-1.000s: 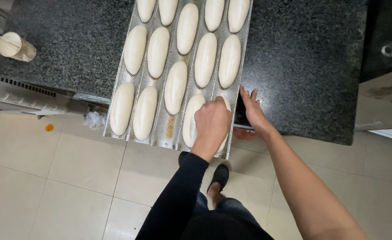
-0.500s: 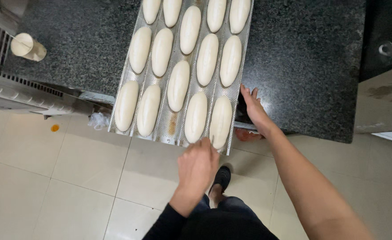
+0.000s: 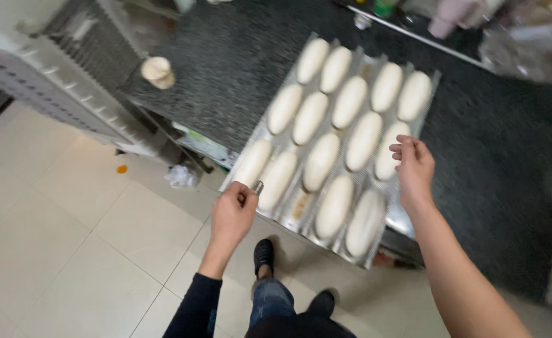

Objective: The person retrieves a perforated metal tray of unbaked oval dough loaves from a proofer, places it on a countertop, and uses a small blade to score the top of each loaf. After scoring, the person returns the tray to the proofer. The process is repeated for a second tray.

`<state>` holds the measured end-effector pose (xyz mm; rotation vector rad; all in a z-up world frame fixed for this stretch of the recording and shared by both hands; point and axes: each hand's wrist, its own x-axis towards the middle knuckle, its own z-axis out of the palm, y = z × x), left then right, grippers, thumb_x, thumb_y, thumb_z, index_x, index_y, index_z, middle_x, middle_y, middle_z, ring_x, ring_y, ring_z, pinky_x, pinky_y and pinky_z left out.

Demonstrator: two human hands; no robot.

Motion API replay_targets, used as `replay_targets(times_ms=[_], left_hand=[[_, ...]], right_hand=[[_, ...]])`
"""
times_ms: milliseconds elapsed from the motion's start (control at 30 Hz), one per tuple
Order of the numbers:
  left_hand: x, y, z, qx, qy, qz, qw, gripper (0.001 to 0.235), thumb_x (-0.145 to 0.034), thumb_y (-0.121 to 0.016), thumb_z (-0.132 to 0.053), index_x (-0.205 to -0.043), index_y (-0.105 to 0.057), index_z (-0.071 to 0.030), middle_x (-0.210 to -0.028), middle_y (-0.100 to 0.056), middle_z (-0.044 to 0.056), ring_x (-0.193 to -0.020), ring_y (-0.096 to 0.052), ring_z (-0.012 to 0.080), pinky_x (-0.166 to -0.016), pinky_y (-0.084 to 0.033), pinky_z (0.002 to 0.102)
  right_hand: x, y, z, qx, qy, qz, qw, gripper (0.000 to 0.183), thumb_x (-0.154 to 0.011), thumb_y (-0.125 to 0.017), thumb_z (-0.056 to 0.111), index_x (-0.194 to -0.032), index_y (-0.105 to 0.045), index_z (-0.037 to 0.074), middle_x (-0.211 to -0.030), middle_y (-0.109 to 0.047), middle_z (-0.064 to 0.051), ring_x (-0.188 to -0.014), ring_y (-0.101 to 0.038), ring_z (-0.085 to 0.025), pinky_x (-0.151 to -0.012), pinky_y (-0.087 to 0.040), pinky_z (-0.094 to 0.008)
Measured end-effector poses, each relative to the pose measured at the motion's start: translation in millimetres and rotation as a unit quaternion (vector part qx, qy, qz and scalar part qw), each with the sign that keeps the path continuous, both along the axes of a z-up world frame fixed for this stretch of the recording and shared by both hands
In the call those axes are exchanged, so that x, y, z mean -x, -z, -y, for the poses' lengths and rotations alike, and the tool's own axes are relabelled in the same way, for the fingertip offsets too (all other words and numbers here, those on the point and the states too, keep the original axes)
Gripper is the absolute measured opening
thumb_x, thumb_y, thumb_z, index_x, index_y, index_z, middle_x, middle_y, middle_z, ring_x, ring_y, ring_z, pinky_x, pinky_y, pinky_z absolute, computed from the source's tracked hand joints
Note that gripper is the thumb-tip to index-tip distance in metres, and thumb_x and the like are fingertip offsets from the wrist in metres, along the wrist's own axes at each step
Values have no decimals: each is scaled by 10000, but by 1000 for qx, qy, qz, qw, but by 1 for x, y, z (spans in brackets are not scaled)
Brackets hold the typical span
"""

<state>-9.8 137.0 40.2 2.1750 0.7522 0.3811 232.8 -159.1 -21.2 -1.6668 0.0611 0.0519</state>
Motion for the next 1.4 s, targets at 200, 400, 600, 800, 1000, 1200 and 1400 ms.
replay_targets(times_ms=[200, 400, 600, 800, 1000, 1200, 1400], left_hand=[[-16, 58, -139, 51, -69, 73, 994, 240, -940, -675, -223, -947, -695, 16, -714, -734, 99, -611, -680, 139, -585, -542, 328], [-58, 138, -279, 207, -106, 90, 968, 207, -990, -617, -160, -983, -653, 44, -780, -748, 99, -607, -679, 131, -532, -546, 279], [-107, 193, -363, 292, -126, 63, 946, 172, -1002, -579, -123, -1013, -641, 37, -816, -731, 111, -618, -683, 147, -522, -567, 285], [-141, 199, -395, 316, -148, 3, 937, 182, -1007, -541, -130, -1071, -622, 20, -863, -715, 112, -600, -675, 164, -487, -540, 308], [-145, 189, -396, 290, -174, -47, 940, 212, -976, -488, -134, -1107, -618, -28, -853, -703, 126, -577, -681, 201, -468, -559, 346], [-132, 179, -372, 194, -185, -94, 959, 272, -1063, -475, -259, -1128, -606, -30, -803, -706, 186, -541, -662, 248, -486, -527, 354], [-128, 199, -286, 338, 19, 6, 941, 268, -1016, -536, -260, -1110, -643, -33, -871, -688, 139, -622, -630, 145, -518, -495, 308]], right_hand=[[-8, -59, -117, -55, -146, -13, 988, 317, -1107, -467, 273, -1239, -656, 56, -1012, -693, -27, -871, -612, -99, -726, -480, -270], [-19, -74, -230, -47, -211, -30, 976, 344, -1096, -446, 266, -1257, -645, 37, -1010, -699, -59, -859, -644, -128, -723, -503, -289], [-32, -73, -292, -26, -208, -61, 976, 357, -1098, -427, 261, -1259, -638, 22, -1018, -705, -75, -871, -660, -139, -718, -519, -296], [-38, -56, -310, -17, -198, -73, 977, 342, -1093, -437, 241, -1271, -625, 18, -1022, -701, -86, -881, -664, -158, -719, -520, -300], [-42, -51, -311, -15, -176, -80, 981, 347, -1097, -436, 244, -1269, -623, 9, -1020, -702, -92, -875, -663, -162, -719, -518, -301], [-37, -61, -287, -19, -136, -73, 988, 352, -1111, -426, 256, -1270, -617, 8, -1027, -691, -86, -877, -658, -148, -733, -522, -297], [-29, -80, -230, -44, -79, -41, 995, 350, -1119, -421, 263, -1276, -613, 15, -1009, -687, -75, -868, -659, -152, -737, -516, -292]])
